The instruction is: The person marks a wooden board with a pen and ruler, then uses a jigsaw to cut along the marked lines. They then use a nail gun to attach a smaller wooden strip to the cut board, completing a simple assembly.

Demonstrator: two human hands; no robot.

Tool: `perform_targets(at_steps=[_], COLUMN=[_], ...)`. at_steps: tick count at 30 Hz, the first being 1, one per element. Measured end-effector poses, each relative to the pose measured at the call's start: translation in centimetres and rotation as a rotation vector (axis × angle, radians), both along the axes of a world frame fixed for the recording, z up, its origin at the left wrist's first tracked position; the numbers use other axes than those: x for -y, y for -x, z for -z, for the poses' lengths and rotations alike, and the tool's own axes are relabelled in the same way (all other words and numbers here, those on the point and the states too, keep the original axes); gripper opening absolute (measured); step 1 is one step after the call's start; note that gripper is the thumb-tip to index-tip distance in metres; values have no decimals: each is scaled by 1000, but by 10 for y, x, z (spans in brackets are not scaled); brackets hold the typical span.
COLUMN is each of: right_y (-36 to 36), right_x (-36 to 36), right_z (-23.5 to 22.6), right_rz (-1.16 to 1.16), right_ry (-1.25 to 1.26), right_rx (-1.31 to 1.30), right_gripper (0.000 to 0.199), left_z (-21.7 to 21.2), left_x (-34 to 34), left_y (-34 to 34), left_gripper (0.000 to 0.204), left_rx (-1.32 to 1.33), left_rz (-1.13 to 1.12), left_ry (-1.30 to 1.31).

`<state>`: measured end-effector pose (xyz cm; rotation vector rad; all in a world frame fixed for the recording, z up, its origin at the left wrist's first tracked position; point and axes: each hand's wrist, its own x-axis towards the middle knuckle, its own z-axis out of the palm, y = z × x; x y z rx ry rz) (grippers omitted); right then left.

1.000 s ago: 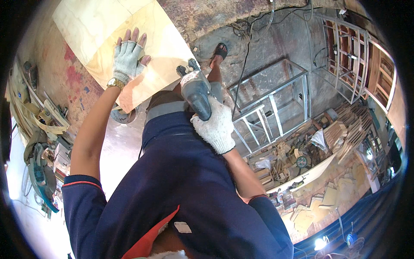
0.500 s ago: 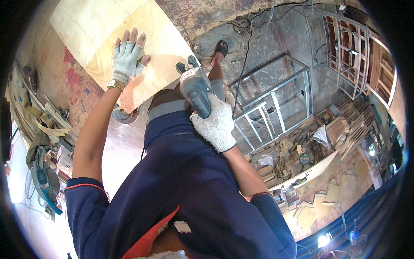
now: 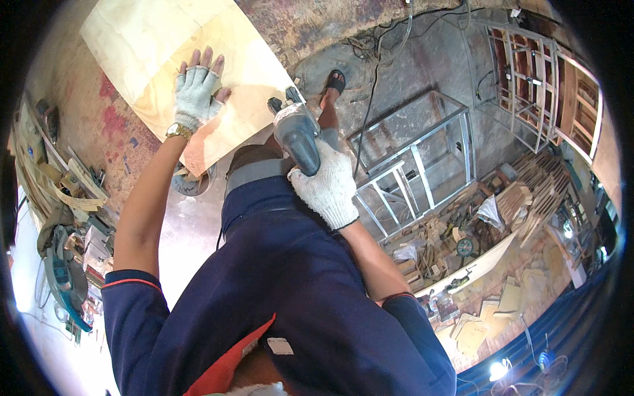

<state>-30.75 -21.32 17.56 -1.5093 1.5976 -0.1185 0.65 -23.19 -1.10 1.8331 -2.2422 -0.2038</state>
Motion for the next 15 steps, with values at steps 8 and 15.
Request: perform_targets(at_steps=[8, 15], right_y=[-5, 0], right_x=[4, 12], right_z=[-4, -8], right_rz=[-2, -61], right_ry=[3, 47], right_rx=[-77, -77], right_gripper=[31, 35], left_z=[4, 18], left_x=[-2, 1], left_y=[0, -2], left_gripper=[79, 83], left_rx=[8, -23], left_rz=[-6, -31], left_ry=[7, 127])
